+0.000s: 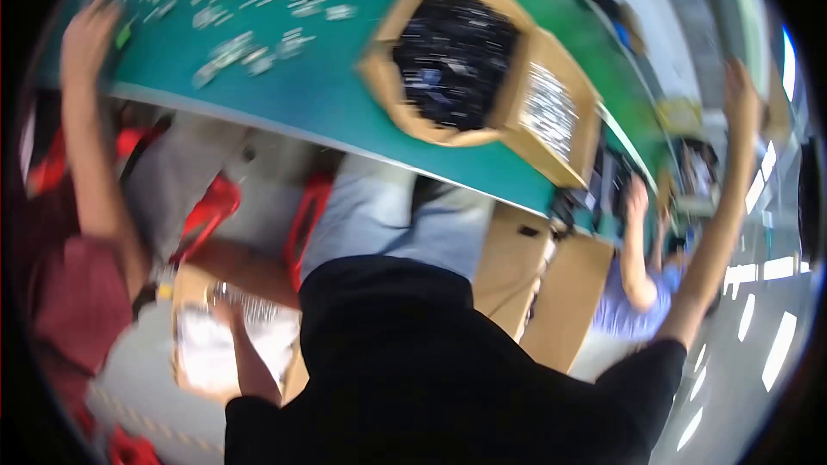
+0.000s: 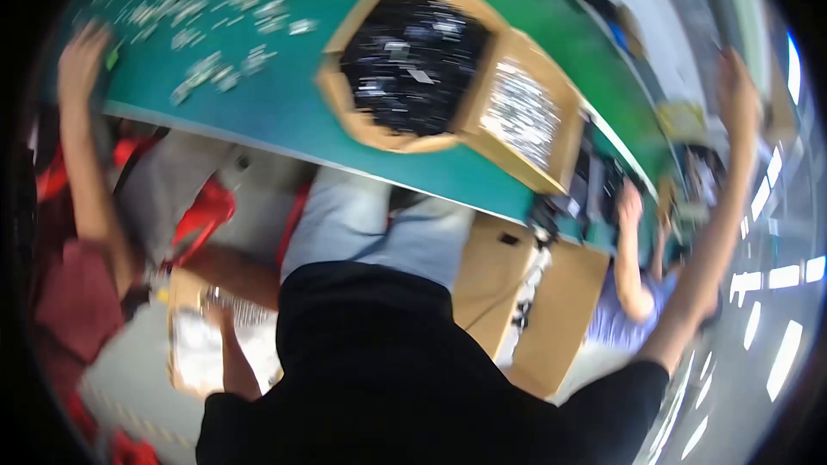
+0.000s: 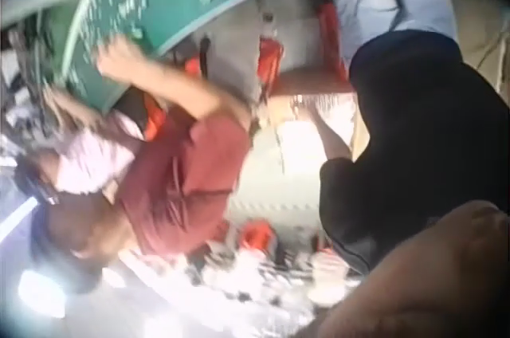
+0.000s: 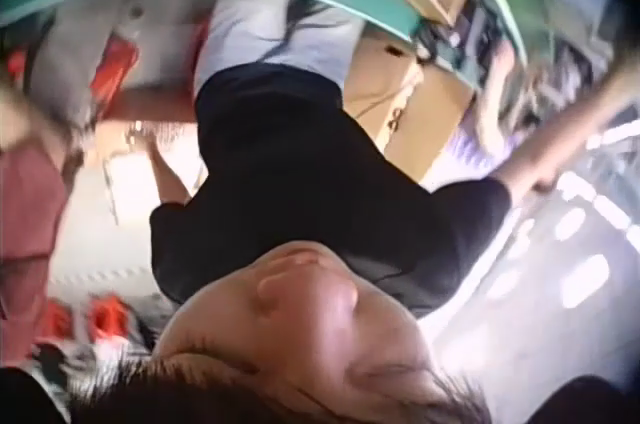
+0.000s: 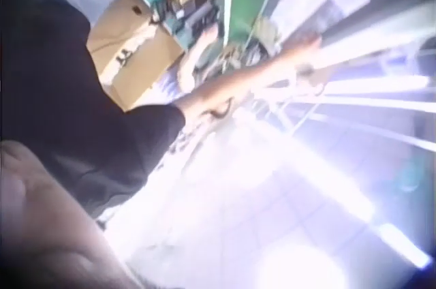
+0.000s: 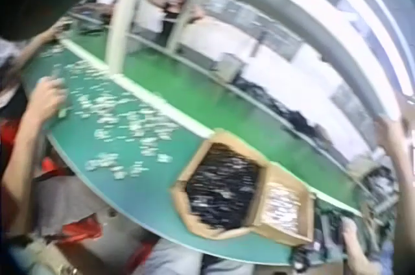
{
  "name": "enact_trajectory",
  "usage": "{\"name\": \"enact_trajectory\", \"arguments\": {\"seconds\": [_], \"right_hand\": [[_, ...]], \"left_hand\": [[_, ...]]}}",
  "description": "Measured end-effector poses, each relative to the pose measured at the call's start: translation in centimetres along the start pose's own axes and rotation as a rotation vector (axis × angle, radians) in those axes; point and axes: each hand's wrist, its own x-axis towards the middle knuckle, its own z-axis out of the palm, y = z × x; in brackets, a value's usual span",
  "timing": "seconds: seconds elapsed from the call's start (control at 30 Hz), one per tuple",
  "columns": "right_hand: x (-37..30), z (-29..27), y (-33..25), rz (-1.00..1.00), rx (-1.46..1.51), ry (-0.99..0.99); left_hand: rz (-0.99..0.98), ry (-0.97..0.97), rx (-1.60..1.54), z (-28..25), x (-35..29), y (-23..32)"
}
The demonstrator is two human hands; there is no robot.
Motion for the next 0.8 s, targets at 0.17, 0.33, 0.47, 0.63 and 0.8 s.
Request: {"name": "enact_trajectory", "arguments": {"seconds": [0.17, 0.33, 0.47, 0.63, 0.8], "right_hand": [[-8.2, -3.2, -1.9, 0.185, 0.074, -0.129], [-20.3, 1.0, 4.2, 0.484, 0.215, -0.444], [-29.5, 8.1, 1.2, 0.556, 0.319, -0.68], [-35.2, 14.5, -7.9, 0.783, 0.448, -0.774], [-35.9, 15.1, -10.8, 0.876, 0.572, -0.463]], "left_hand": [[-0.109, -0.205, -0.233, -3.3, -0.9, 4.7], [0.072, -0.198, -0.097, -6.1, -1.8, 4.1], [0.066, -0.179, -0.093, -4.7, -2.4, 1.5], [0.027, -0.008, -0.328, -11.8, -1.3, 8.4], [0.474, 0.351, -0.685, -29.2, -0.8, 24.7]]}}
